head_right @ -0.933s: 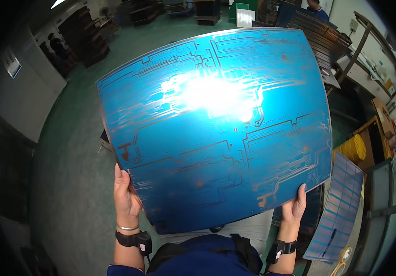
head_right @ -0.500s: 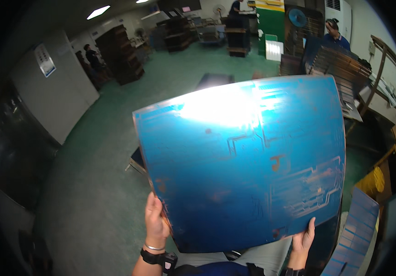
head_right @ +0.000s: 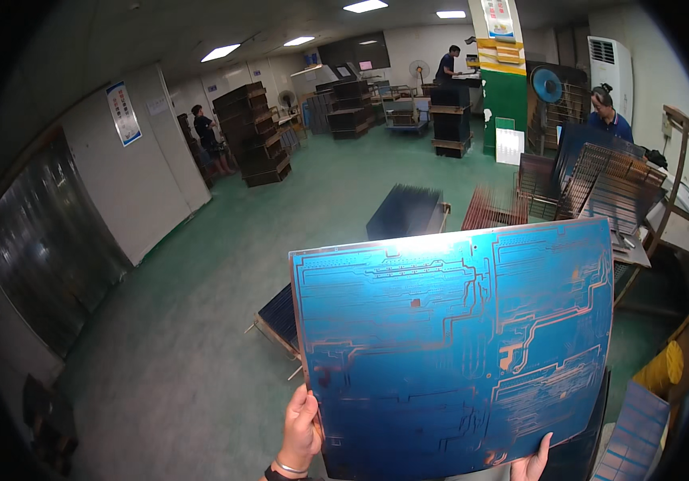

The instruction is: The person is inspecting a large blue printed circuit board, marking it with a pen, and then placing it into a storage rack.

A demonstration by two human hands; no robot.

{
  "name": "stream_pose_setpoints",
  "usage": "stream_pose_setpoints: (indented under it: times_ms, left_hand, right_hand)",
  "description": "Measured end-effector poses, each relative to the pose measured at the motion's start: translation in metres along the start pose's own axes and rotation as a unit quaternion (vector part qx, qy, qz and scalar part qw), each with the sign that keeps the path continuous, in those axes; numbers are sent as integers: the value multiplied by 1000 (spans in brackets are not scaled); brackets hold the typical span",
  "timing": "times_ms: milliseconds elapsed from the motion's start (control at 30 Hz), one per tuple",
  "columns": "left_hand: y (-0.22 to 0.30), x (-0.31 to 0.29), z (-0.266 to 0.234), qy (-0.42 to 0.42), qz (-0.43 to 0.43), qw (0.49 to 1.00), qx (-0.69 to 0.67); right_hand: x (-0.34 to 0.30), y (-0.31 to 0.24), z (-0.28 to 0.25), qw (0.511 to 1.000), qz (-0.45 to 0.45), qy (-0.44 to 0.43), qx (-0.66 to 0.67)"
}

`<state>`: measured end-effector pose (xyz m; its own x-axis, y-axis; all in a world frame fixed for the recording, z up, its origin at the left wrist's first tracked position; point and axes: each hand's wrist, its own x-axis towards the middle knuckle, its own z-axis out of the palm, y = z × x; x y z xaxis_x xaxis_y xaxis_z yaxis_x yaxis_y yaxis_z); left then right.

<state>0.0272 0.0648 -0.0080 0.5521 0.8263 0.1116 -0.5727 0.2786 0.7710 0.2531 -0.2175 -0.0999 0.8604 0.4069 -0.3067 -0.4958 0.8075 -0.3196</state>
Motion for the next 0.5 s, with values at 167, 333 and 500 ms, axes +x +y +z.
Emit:
stream_pose_setpoints:
  times_ms: [167,333,500]
  left_hand:
    - [-3,1,-7,-3,9,1000,-6]
    - [-7,4,-11,32,36,999,-14]
    - [11,1,-2,103,-3,990,96]
  right_hand:
    - [-4,4,-2,999,9,22,-45]
    - [-6,3,-11,993,5,65,-98]
    - [-1,-4,-29,987,-7,53,-152]
